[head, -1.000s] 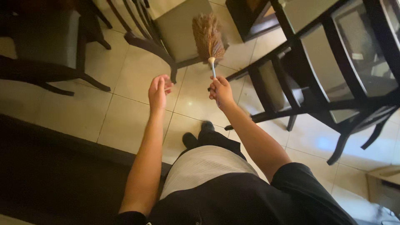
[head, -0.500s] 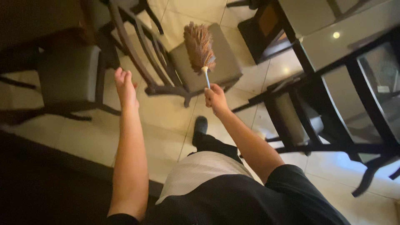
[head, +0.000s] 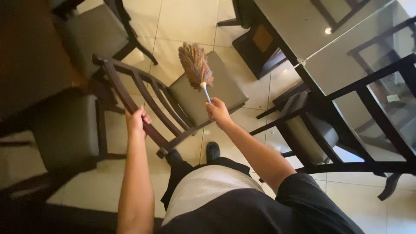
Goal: The person uses a duster to clean the seat and backrest of several dining chairs around a glass table. They move from chair to chair, dusting each surface in turn.
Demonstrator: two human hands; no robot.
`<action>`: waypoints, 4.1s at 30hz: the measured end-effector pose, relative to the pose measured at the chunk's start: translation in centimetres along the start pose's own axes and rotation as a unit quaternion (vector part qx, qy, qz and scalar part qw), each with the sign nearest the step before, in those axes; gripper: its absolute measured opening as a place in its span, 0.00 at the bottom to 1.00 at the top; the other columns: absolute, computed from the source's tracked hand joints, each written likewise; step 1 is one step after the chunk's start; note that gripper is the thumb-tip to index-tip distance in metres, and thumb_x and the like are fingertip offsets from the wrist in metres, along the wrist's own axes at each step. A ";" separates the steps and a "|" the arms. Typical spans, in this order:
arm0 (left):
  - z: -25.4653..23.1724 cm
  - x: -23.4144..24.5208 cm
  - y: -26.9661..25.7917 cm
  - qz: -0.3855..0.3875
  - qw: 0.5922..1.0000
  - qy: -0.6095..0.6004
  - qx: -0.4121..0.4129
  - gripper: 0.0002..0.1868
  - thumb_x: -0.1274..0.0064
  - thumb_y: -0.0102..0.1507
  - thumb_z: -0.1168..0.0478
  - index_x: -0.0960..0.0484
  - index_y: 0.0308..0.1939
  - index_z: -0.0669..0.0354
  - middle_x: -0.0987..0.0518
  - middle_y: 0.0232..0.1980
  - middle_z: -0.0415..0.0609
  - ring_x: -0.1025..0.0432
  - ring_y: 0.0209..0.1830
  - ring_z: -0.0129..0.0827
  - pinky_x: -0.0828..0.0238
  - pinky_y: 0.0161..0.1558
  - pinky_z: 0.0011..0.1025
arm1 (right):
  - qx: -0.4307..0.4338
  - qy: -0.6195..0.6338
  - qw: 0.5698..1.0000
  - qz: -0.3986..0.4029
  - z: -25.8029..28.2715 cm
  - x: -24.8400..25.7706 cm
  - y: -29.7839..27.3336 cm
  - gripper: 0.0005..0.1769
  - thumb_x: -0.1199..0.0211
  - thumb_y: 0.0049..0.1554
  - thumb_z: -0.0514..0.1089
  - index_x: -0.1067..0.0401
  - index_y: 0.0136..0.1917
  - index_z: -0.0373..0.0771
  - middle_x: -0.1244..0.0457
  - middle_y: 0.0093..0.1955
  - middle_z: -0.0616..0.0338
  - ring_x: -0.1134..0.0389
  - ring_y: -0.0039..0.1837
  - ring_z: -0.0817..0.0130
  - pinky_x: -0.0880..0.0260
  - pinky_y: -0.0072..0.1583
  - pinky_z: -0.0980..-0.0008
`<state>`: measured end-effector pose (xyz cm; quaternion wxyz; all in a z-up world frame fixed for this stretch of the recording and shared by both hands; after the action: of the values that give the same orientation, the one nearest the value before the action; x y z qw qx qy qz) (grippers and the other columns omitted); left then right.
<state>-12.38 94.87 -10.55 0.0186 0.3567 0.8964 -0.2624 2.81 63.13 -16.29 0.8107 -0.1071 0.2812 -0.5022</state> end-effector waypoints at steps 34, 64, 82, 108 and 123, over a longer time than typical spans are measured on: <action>-15.6 -33.0 26.4 0.355 0.918 0.177 0.011 0.40 0.55 0.60 0.72 0.46 0.76 0.48 0.32 0.27 0.46 0.38 0.15 0.27 0.37 0.16 0.31 | 0.135 0.017 0.943 -0.304 6.3 2.5 14.8 0.13 0.39 0.62 0.39 0.32 0.60 0.34 0.39 0.33 0.68 0.41 0.30 0.81 0.41 0.32 0.77; -28.7 -33.6 44.8 0.408 0.858 0.313 -0.013 0.32 0.52 0.68 0.65 0.38 0.77 0.48 0.31 0.26 0.42 0.36 0.15 0.26 0.34 0.18 0.30 | 0.103 0.044 0.955 -0.276 15.9 -7.7 34.1 0.15 0.41 0.61 0.39 0.34 0.61 0.35 0.44 0.31 0.68 0.48 0.25 0.80 0.50 0.27 0.76; -26.2 -30.5 52.5 0.456 0.872 0.177 -0.003 0.35 0.52 0.67 0.68 0.40 0.78 0.50 0.31 0.26 0.42 0.35 0.15 0.25 0.35 0.18 0.27 | 0.088 -0.029 0.948 -0.304 21.3 -13.0 39.3 0.14 0.41 0.62 0.40 0.33 0.60 0.34 0.44 0.29 0.69 0.47 0.26 0.82 0.49 0.28 0.77; -24.7 -36.8 60.9 0.464 0.853 0.239 0.018 0.38 0.53 0.67 0.67 0.45 0.80 0.43 0.30 0.25 0.42 0.34 0.14 0.26 0.33 0.17 0.30 | 0.159 -0.303 0.871 -0.352 29.0 -14.5 41.6 0.17 0.42 0.65 0.43 0.29 0.65 0.36 0.37 0.34 0.60 0.39 0.34 0.72 0.38 0.37 0.71; -29.7 -28.6 53.6 0.369 0.728 0.452 -0.360 0.40 0.39 0.61 0.59 0.39 0.71 0.74 0.29 0.64 0.69 0.28 0.56 0.64 0.27 0.51 0.48 | 0.106 -0.671 0.704 -0.207 39.1 -20.6 36.9 0.35 0.42 0.56 0.41 0.33 0.75 0.63 0.32 0.36 0.46 0.30 0.38 0.47 0.28 0.45 0.50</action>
<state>48.26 123.82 -3.14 -0.1662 0.7026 0.6236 0.2996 45.66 94.34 6.11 0.6673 -0.3847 -0.4210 -0.4790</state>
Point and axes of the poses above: each hand's wrist, its own y-axis towards the middle knuckle, its own x-axis out of the back of the hand, z = x × y, the point moved 5 cm from there along y, towards the middle knuckle
